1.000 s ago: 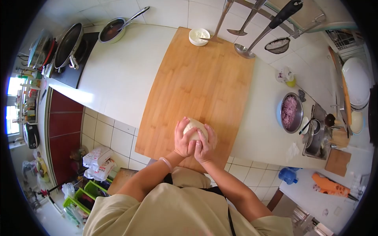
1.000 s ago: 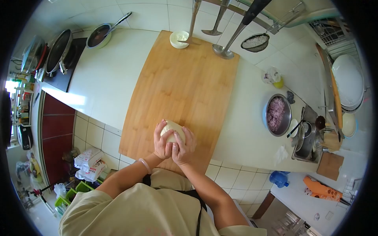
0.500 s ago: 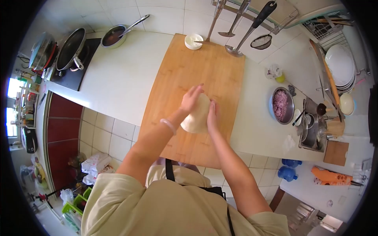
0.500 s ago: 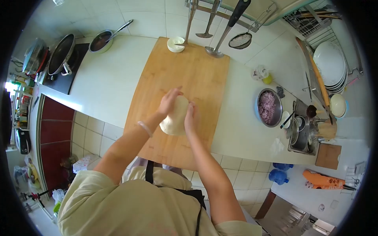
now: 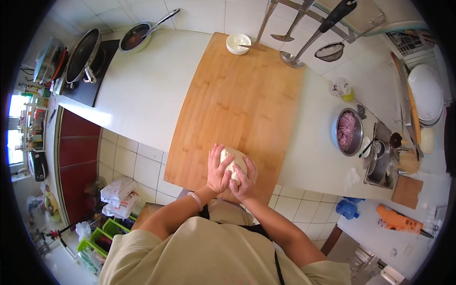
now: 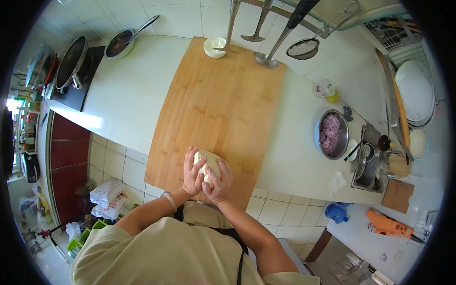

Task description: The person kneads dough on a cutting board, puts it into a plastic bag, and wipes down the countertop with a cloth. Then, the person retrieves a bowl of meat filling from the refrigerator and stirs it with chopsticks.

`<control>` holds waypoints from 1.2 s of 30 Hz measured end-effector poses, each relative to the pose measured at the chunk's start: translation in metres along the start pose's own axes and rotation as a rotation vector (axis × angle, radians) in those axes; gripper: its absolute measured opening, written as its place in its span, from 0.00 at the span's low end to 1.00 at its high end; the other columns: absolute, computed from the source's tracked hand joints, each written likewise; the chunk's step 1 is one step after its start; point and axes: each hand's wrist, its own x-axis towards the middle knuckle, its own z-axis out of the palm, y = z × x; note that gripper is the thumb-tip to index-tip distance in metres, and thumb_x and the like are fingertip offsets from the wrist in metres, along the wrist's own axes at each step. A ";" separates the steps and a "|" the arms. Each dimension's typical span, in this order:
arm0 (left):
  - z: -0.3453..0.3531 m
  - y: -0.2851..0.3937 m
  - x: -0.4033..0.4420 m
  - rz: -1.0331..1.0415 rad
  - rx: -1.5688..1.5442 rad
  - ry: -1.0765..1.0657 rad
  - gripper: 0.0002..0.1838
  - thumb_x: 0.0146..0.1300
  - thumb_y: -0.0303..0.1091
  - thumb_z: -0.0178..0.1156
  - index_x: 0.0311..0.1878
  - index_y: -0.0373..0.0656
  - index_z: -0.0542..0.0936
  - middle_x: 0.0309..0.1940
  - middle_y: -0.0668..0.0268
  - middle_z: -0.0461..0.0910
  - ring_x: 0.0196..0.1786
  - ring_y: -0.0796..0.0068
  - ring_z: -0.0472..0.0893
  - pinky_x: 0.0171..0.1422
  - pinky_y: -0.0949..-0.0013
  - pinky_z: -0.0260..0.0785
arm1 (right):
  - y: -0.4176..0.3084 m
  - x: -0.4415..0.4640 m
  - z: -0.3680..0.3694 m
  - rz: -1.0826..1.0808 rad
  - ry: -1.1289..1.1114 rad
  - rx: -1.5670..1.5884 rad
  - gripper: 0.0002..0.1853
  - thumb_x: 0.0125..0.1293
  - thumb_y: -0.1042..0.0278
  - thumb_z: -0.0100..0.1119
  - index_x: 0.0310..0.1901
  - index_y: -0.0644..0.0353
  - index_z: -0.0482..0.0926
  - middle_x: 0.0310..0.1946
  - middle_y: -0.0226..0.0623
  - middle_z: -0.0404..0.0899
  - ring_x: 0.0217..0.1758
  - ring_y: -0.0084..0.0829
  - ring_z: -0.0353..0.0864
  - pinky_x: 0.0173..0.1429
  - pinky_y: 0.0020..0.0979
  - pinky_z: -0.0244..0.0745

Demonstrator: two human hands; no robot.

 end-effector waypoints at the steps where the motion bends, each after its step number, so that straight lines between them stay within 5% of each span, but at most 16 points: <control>1: 0.002 -0.005 0.001 0.027 0.050 -0.012 0.23 0.66 0.44 0.46 0.60 0.48 0.76 0.70 0.46 0.58 0.72 0.35 0.55 0.74 0.40 0.47 | 0.007 0.003 0.003 0.004 -0.002 0.006 0.23 0.69 0.47 0.49 0.58 0.51 0.75 0.59 0.54 0.69 0.60 0.57 0.70 0.62 0.52 0.66; 7: 0.018 0.003 0.057 -0.059 0.254 -0.047 0.21 0.65 0.41 0.47 0.59 0.48 0.77 0.66 0.52 0.66 0.67 0.46 0.64 0.69 0.48 0.54 | 0.043 0.032 0.009 0.163 -0.073 0.018 0.21 0.68 0.52 0.51 0.55 0.58 0.75 0.59 0.58 0.69 0.59 0.58 0.71 0.63 0.51 0.67; 13: 0.021 0.008 0.112 -0.511 0.291 -0.221 0.24 0.64 0.48 0.52 0.62 0.56 0.76 0.64 0.56 0.70 0.65 0.53 0.66 0.67 0.49 0.57 | 0.047 0.071 0.015 0.487 -0.054 0.199 0.17 0.70 0.61 0.51 0.56 0.59 0.75 0.57 0.48 0.74 0.59 0.46 0.74 0.63 0.42 0.68; 16: -0.011 0.017 0.128 -0.749 -0.862 -0.120 0.21 0.68 0.44 0.51 0.63 0.55 0.75 0.65 0.53 0.68 0.68 0.53 0.65 0.71 0.56 0.57 | 0.014 0.076 0.001 0.510 0.026 0.228 0.17 0.70 0.60 0.52 0.55 0.58 0.76 0.56 0.45 0.75 0.58 0.45 0.74 0.63 0.41 0.68; 17: -0.010 0.015 0.116 -0.752 -0.860 -0.114 0.21 0.68 0.44 0.51 0.63 0.55 0.75 0.65 0.53 0.68 0.68 0.53 0.65 0.71 0.56 0.57 | 0.004 0.069 -0.005 0.474 0.072 0.222 0.17 0.70 0.60 0.51 0.55 0.57 0.77 0.56 0.44 0.76 0.59 0.45 0.73 0.63 0.41 0.67; 19: -0.001 0.009 0.080 -0.292 -0.076 -0.064 0.20 0.68 0.41 0.51 0.62 0.53 0.76 0.66 0.52 0.67 0.69 0.51 0.65 0.72 0.54 0.56 | -0.005 0.056 0.004 0.453 -0.025 0.144 0.17 0.70 0.59 0.51 0.55 0.56 0.77 0.57 0.45 0.75 0.59 0.45 0.73 0.63 0.41 0.67; 20: -0.003 0.016 0.070 -0.233 0.029 -0.071 0.19 0.68 0.39 0.50 0.60 0.48 0.77 0.67 0.51 0.66 0.68 0.47 0.65 0.71 0.50 0.56 | -0.007 0.055 0.009 0.418 -0.110 0.064 0.17 0.71 0.58 0.50 0.55 0.55 0.78 0.57 0.46 0.74 0.59 0.46 0.73 0.62 0.42 0.67; 27: -0.010 0.009 0.004 0.046 -0.078 0.139 0.19 0.66 0.38 0.47 0.55 0.40 0.76 0.66 0.46 0.65 0.68 0.38 0.63 0.72 0.44 0.52 | -0.027 0.011 -0.004 0.039 -0.100 -0.092 0.17 0.70 0.57 0.46 0.54 0.49 0.80 0.59 0.47 0.72 0.60 0.52 0.71 0.64 0.53 0.62; 31: 0.001 -0.005 0.010 0.089 0.029 0.118 0.21 0.65 0.43 0.47 0.54 0.40 0.76 0.65 0.45 0.64 0.68 0.38 0.64 0.70 0.39 0.53 | -0.006 0.013 0.006 -0.006 -0.093 -0.116 0.18 0.70 0.55 0.45 0.53 0.49 0.81 0.59 0.48 0.71 0.61 0.52 0.71 0.64 0.55 0.62; 36: 0.008 -0.004 0.054 -0.018 0.063 0.031 0.21 0.60 0.40 0.49 0.55 0.43 0.76 0.61 0.48 0.68 0.64 0.41 0.67 0.68 0.44 0.57 | 0.020 0.044 0.019 0.107 -0.062 -0.127 0.19 0.69 0.56 0.45 0.53 0.53 0.80 0.57 0.51 0.72 0.59 0.53 0.72 0.63 0.51 0.66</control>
